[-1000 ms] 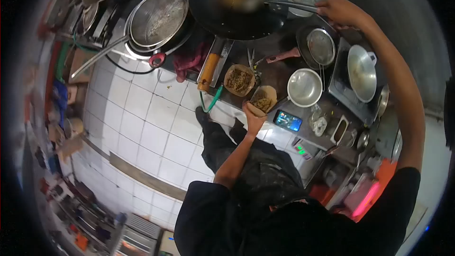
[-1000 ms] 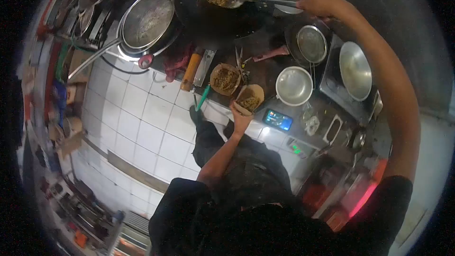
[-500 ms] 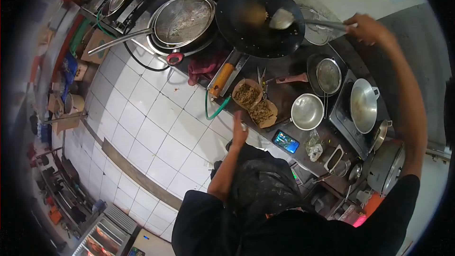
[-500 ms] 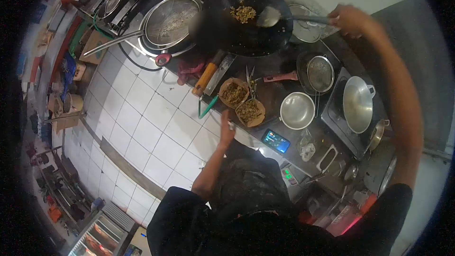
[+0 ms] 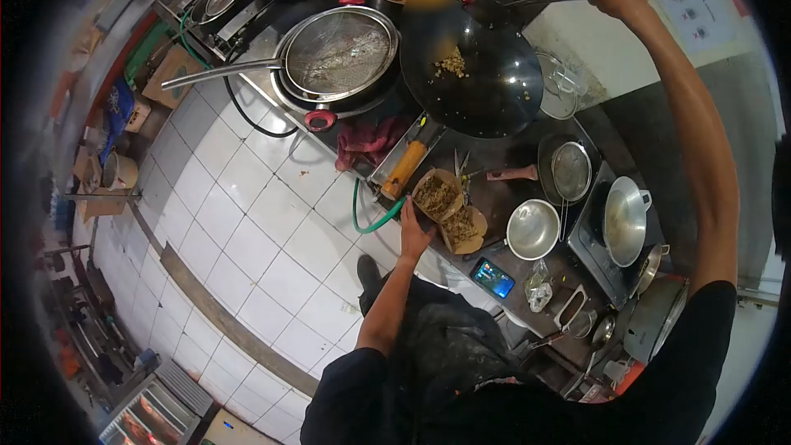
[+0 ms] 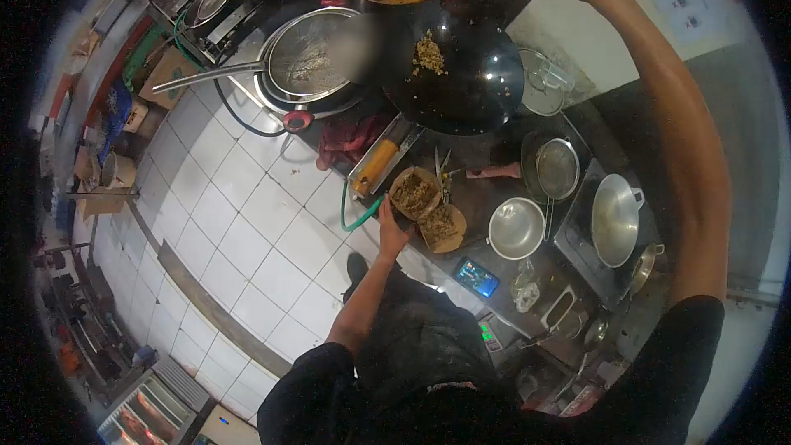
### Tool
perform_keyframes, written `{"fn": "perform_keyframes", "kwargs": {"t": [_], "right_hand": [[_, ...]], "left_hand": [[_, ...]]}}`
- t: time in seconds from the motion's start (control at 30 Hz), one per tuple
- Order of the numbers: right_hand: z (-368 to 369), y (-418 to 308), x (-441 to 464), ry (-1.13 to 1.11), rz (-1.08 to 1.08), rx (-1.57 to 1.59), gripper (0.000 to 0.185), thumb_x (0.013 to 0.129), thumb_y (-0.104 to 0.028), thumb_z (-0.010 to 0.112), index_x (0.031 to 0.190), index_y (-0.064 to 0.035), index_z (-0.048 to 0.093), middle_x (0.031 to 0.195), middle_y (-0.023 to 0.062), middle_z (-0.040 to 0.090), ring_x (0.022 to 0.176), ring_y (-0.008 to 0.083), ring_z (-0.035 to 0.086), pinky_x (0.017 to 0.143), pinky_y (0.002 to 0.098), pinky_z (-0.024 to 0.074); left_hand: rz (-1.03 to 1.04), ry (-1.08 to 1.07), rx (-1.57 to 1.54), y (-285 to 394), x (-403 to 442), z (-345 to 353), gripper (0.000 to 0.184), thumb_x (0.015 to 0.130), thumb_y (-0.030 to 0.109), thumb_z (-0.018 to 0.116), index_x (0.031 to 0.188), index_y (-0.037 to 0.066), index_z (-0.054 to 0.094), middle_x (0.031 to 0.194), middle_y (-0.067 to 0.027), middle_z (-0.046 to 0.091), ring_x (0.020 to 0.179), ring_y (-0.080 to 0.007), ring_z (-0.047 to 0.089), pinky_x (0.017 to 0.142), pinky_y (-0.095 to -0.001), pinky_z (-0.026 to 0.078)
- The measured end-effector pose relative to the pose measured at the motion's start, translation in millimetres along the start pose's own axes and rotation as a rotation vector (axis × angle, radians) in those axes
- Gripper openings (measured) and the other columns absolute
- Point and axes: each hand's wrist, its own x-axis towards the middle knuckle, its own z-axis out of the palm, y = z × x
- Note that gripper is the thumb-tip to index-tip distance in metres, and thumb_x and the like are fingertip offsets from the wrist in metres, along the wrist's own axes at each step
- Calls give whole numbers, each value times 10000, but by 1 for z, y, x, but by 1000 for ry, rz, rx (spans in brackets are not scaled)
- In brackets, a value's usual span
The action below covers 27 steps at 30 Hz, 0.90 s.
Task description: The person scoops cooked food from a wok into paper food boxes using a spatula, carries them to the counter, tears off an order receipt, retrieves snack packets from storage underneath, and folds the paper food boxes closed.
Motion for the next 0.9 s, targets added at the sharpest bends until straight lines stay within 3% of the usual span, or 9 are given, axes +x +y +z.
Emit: {"fn": "perform_keyframes", "kwargs": {"t": [0.23, 0.3, 0.33, 0.5, 0.57, 0.6, 0.63, 0.7, 0.9], "right_hand": [[-31, -30, 42, 253, -378, 16, 418, 772, -100, 672, 1158, -259, 697, 885, 117, 694, 818, 320, 671, 672, 460, 529], [-68, -42, 39, 264, -352, -198, 323, 842, -294, 609, 1152, -319, 695, 917, 74, 648, 928, 279, 650, 794, 439, 471], [-65, -37, 49, 411, -479, -218, 289, 844, -276, 606, 1111, -305, 715, 881, 64, 638, 906, 259, 645, 776, 437, 476], [-35, -48, 59, 437, -693, -272, 267, 846, -272, 601, 1085, -292, 718, 907, 60, 653, 905, 248, 647, 785, 426, 477], [-21, -39, 59, 258, -651, -286, 256, 836, -295, 611, 1071, -289, 714, 935, 71, 661, 914, 261, 648, 787, 432, 479], [-40, -35, 48, 82, -573, -303, 287, 837, -156, 653, 1119, -196, 686, 980, 69, 674, 947, 224, 651, 815, 379, 506], [-34, -30, 48, 84, -581, -304, 287, 837, -156, 653, 1119, -196, 686, 980, 69, 674, 947, 224, 651, 815, 379, 506], [-16, -6, 49, -56, -221, -35, 420, 759, -102, 673, 1150, -253, 702, 883, 121, 694, 832, 326, 667, 671, 474, 527], [16, 12, 27, -336, -240, 36, 396, 758, -159, 686, 1147, -232, 707, 884, 103, 718, 784, 296, 693, 693, 425, 562]], "left_hand": [[-115, -41, -75, 2, 18, -1, 1130, 606, 11, 819, 1506, 28, 137, 1342, -274, 375, 1235, -468, 417, 1035, -454, 403], [-58, -10, -17, 0, 19, 5, 1133, 601, 14, 822, 1506, 38, 141, 1311, -275, 393, 1186, -469, 449, 1003, -461, 423], [-101, -33, -42, -4, 19, 8, 1141, 595, 38, 838, 1505, 43, 149, 1286, -277, 407, 1174, -471, 455, 989, -470, 427], [-126, -21, 53, 8, 23, 15, 1121, 607, 132, 863, 1490, 28, 182, 1230, -270, 430, 1122, -469, 480, 941, -467, 445], [-198, -26, 134, 14, 24, 21, 1118, 610, 220, 871, 1481, 20, 199, 1214, -253, 439, 1122, -443, 481, 929, -475, 426], [-204, -26, 130, 16, 22, 25, 1118, 610, 220, 871, 1481, 20, 199, 1214, -253, 439, 1122, -443, 481, 929, -475, 426], [-183, 5, 161, 17, 23, 31, 1121, 610, 259, 873, 1477, 16, 206, 1222, -250, 441, 1131, -430, 476, 937, -485, 409], [-159, 46, 192, 18, 23, 37, 1126, 609, 298, 875, 1473, 12, 212, 1231, -246, 443, 1141, -417, 470, 945, -494, 391], [-44, 136, 150, 18, 32, 43, 1072, 650, 286, 866, 1455, -9, 223, 1356, -237, 408, 1253, -411, 433, 1007, -482, 383]]}}
